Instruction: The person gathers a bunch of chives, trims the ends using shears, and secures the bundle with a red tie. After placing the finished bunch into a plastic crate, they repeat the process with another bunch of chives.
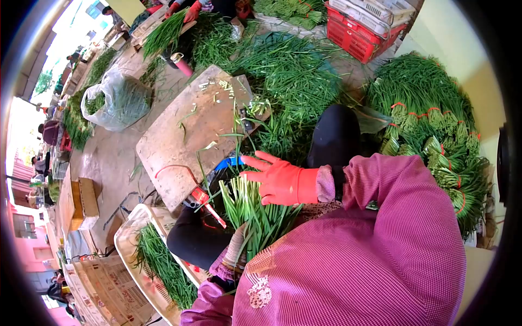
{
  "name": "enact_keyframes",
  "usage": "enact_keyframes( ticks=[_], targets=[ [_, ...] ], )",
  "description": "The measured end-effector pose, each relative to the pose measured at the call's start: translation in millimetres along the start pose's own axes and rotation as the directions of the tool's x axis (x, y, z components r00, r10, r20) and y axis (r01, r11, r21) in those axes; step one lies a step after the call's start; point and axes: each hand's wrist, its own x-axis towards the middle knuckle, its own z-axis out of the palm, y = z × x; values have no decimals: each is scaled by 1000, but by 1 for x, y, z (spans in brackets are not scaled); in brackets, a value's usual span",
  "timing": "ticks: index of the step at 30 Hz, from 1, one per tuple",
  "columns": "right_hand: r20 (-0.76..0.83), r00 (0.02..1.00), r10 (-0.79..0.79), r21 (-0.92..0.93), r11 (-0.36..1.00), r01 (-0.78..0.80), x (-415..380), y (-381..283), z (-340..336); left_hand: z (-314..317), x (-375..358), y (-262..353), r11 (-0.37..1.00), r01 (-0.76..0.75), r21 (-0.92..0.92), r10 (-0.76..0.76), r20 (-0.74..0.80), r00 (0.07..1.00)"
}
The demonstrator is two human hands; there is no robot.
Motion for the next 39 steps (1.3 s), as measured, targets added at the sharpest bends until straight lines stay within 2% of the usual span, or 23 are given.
enact_keyframes(
  ticks=[1, 3, 5, 7, 8, 10, 11, 13, 15, 19, 21, 22, 25, 27, 29, 31, 32, 33, 34, 35, 37, 38, 39],
  targets=[
    [0, 1000, 2, -1, 1000, -2, 1, 0, 0, 11, -5, 2, 999, 25, -41, -26, -24, 999],
    [39, 995, -94, -210, 972, 100, 6, -1, 0, 17, -8, 3, 995, 48, -83, -52, -48, 998],
    [2, 991, -133, -228, 965, 130, 8, 2, -1, 12, -8, 3, 999, -10, -46, 18, 172, 985],
    [-120, 966, -230, -344, 922, 176, 9, 14, 7, -3, 2, -1, 999, -15, -41, 22, 179, 984],
    [-120, 966, -230, -345, 922, 177, 10, 24, 9, -6, 4, -2, 999, -19, -36, 26, 186, 982],
    [-217, 948, -234, -507, 857, 95, 11, 43, 8, -8, 6, -3, 1000, -19, -17, 21, 185, 982],
    [-217, 948, -234, -508, 856, 95, 12, 43, -4, -7, 6, -2, 1000, -17, 3, 16, 184, 983],
    [-48, 993, -108, -502, 862, 70, 8, 43, -26, 0, 4, 0, 1000, -15, 20, 10, 202, 979],
    [-74, 987, -142, -490, 867, 88, 4, 55, -11, 10, -3, 1, 999, -11, 35, 3, 222, 975],
    [-59, 993, -102, -414, 908, 68, -2, 55, -10, 29, -17, -6, 992, -11, -123, 46, 287, 957],
    [-121, 980, -161, -517, 853, 76, -2, 63, 2, 22, -11, -12, 897, -385, 216, 342, 214, 915],
    [-123, 980, -159, -518, 852, 74, -2, 62, -1, 23, -10, -13, 911, -309, 275, 286, 121, 951],
    [-59, 989, -138, -525, 847, 87, -1, 65, -12, 27, -10, -13, 899, -329, 289, 308, 117, 944],
    [-127, 978, -163, -611, 790, 52, -1, 79, -15, 23, -7, -13, 907, -320, 273, 300, 111, 947],
    [-164, 984, -76, -555, 831, -28, -3, 98, -29, 15, -3, -16, 904, -296, 308, 284, 83, 955],
    [-217, 973, 82, -535, 824, -188, -5, 113, -44, 10, 0, -18, 891, -306, 336, 297, 77, 952],
    [-206, 952, 228, -511, 804, -303, -7, 131, -47, 9, 0, -19, 877, -314, 364, 309, 72, 948],
    [-192, 909, 370, -489, 767, -416, -8, 144, -46, 9, 1, -19, 877, -313, 364, 308, 73, 948],
    [-273, 744, 610, -318, 673, -668, -5, 126, -67, 10, 1, -19, 876, -304, 375, 306, 56, 950],
    [-274, 740, 614, -319, 668, -672, -8, 132, -70, 12, 1, -18, 874, -294, 387, 303, 40, 952],
    [-535, 610, 584, -270, 566, -779, -15, 163, -81, 10, -2, -14, 909, -266, 320, 266, 44, 963],
    [-534, 610, 585, -269, 567, -779, -21, 180, -85, 3, -1, -12, 946, -233, 225, 219, 86, 972],
    [-633, 627, 454, -252, 645, -722, -29, 199, -90, 0, -1, -11, 972, -195, 129, 178, 131, 975]
  ],
)
